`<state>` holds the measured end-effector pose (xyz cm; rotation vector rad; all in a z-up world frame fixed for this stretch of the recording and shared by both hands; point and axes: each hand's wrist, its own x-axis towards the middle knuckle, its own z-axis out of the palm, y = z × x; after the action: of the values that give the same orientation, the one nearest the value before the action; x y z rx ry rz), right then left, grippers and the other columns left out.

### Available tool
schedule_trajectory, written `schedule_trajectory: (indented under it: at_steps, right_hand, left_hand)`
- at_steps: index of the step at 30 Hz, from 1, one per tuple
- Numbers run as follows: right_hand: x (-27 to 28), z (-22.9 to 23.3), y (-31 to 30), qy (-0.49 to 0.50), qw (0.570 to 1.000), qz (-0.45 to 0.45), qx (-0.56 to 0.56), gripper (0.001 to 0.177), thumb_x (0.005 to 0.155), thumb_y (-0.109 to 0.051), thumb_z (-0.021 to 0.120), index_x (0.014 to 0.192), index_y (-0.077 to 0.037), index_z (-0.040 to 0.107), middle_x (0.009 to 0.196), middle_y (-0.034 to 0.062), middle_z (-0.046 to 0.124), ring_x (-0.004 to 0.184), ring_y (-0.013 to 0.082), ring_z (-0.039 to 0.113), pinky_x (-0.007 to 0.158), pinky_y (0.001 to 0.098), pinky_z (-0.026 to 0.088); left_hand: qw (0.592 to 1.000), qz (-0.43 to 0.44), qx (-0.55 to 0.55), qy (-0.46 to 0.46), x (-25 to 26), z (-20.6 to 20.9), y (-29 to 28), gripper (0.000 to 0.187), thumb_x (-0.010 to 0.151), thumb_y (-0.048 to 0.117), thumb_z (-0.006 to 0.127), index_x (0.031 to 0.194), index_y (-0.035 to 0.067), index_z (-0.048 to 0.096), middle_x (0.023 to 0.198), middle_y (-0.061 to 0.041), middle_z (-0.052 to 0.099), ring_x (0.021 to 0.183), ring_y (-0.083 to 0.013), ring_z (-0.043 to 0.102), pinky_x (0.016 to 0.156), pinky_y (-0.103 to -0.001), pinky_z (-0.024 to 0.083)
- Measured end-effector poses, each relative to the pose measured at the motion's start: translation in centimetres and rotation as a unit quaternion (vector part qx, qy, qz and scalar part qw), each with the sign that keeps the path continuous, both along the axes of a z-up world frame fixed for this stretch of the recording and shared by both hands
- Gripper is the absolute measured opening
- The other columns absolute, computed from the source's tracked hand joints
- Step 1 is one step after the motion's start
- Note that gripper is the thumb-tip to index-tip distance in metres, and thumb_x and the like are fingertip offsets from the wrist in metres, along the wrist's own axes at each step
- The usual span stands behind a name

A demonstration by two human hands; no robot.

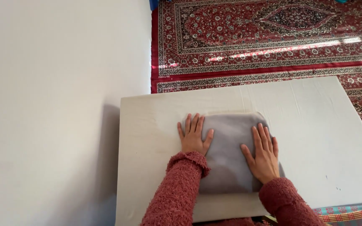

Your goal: Folding pants on a table and placing them in a closet.

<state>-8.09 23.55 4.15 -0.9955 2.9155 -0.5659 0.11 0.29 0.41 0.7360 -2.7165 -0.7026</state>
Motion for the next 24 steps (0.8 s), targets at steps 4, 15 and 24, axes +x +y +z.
schedule_trajectory:
  at_steps: [4,15,24]
  right_hand:
    - [-0.3,-0.6,0.1,-0.01,1.0,-0.012,-0.009,0.074,0.103,-0.058,0.04,0.164,-0.018,0.025,0.172,0.007,0.019,0.158,0.0255,0.015,0.128,0.0484,0.008]
    - [-0.7,-1.7,-0.1,-0.014,0.999,-0.029,0.003,0.076,0.101,-0.064,0.039,0.164,-0.024,0.025,0.172,0.0017,0.018,0.158,0.0222,0.016,0.127,0.0437,0.015]
    - [-0.9,-2.4,0.1,-0.013,1.0,-0.027,-0.011,0.078,0.099,-0.062,0.042,0.165,-0.024,0.023,0.172,0.001,0.018,0.158,0.0221,0.015,0.128,0.0437,0.015]
  left_hand:
    - [1.0,-0.003,-0.008,-0.008,0.0,0.1,0.0,0.068,0.102,0.064,0.031,0.157,0.023,0.037,0.165,0.001,0.032,0.158,-0.0224,0.012,0.126,-0.059,-0.006]
    - [0.998,0.007,-0.065,-0.021,0.4,2.0,0.4,0.068,0.104,0.063,0.029,0.155,0.02,0.04,0.164,-0.002,0.034,0.158,-0.0246,0.016,0.125,-0.06,-0.006]
    - [0.983,-0.122,-0.096,0.094,1.4,5.5,10.9,0.071,0.101,0.053,0.044,0.151,0.001,0.043,0.166,-0.02,0.031,0.157,-0.0364,0.019,0.125,-0.063,0.006]
